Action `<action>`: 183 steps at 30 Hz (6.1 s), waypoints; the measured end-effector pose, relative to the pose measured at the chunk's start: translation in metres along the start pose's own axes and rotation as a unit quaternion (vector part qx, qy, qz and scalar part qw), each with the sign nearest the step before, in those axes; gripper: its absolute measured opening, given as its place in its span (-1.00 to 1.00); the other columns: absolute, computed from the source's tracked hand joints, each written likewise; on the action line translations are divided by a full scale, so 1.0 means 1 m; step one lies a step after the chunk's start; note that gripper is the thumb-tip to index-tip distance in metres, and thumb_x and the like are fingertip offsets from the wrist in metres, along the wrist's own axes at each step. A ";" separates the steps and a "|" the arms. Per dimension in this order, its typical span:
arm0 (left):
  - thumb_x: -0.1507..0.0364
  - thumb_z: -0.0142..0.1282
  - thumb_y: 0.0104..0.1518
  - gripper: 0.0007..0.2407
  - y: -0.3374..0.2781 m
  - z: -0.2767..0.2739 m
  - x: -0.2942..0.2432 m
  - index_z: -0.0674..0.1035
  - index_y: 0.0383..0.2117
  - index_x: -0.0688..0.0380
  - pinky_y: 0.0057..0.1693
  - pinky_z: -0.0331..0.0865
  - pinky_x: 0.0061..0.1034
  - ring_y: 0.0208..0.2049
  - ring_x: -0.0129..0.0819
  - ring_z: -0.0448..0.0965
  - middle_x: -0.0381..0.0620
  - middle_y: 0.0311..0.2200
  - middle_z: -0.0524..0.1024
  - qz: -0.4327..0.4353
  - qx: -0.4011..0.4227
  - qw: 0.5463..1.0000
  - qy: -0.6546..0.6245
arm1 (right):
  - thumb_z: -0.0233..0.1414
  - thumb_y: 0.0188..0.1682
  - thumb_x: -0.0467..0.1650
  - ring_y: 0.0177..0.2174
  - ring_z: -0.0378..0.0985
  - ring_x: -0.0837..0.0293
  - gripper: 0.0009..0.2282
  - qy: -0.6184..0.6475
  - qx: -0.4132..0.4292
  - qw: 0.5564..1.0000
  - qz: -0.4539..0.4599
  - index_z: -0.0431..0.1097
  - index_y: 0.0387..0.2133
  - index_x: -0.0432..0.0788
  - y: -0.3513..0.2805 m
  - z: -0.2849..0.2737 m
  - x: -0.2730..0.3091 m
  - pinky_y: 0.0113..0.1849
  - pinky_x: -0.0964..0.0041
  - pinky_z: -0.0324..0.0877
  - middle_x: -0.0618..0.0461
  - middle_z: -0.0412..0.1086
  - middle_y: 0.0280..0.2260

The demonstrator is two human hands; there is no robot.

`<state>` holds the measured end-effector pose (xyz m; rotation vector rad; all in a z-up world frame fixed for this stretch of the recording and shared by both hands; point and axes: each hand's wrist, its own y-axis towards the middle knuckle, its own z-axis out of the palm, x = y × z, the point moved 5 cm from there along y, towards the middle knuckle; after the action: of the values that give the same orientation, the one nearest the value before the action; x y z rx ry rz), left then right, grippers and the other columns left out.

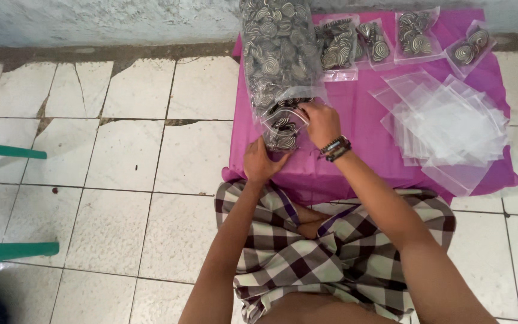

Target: The person picks up metal rings from a large bag and places them into smaller individual plastic bags.

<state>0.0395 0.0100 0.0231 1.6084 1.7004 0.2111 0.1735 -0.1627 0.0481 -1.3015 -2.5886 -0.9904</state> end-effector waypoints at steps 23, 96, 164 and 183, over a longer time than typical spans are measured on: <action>-0.10 0.42 -0.26 -0.33 0.001 0.004 0.003 0.53 -0.24 0.26 -0.09 0.53 -0.21 -0.33 0.04 0.66 0.14 -0.41 0.59 -0.008 0.010 0.999 -0.034 | 0.14 0.10 -0.53 -0.43 0.68 -0.06 -0.95 0.319 -0.115 0.937 0.083 0.53 -0.25 -0.33 0.022 -0.102 0.019 -0.42 0.24 0.58 -0.23 0.55 -0.40; -0.18 0.30 -0.12 -0.38 0.004 -0.011 -0.007 0.47 -0.36 0.20 -0.20 0.54 -0.21 -0.42 0.01 0.64 0.07 -0.52 0.51 -0.011 0.009 1.000 0.012 | 0.13 -0.01 -0.51 -0.06 0.56 -0.31 -0.84 0.084 0.110 0.946 0.294 0.35 -0.20 -0.28 0.010 0.073 0.016 0.01 -0.06 0.46 -0.31 0.44 -0.18; -0.01 0.13 0.20 -0.37 -0.065 0.104 0.080 0.54 0.00 0.52 -0.13 0.56 -0.34 -0.29 -0.05 0.59 0.11 -0.27 0.50 0.034 -0.194 0.968 0.156 | 0.11 -0.09 -0.52 -0.37 0.68 -0.21 -0.86 -0.165 0.235 0.957 0.044 0.63 -0.33 -0.21 0.019 0.076 -0.006 -0.36 -0.11 0.57 -0.13 0.56 -0.36; 0.07 0.22 0.18 -0.33 -0.074 0.131 0.110 0.47 0.11 0.64 0.12 0.52 -0.34 -0.04 0.03 0.59 0.32 0.00 0.51 0.011 -0.262 0.947 0.188 | 0.25 -0.15 -0.28 -0.17 0.59 -0.09 -0.70 -0.016 0.119 0.988 0.096 0.56 -0.14 -0.06 -0.022 0.013 0.065 -0.20 -0.06 0.55 0.01 0.48 -0.20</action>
<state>0.0737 0.0467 -0.1569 1.2337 1.7053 0.9497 0.1185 -0.1198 0.0483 -1.4754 -2.4525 -0.6117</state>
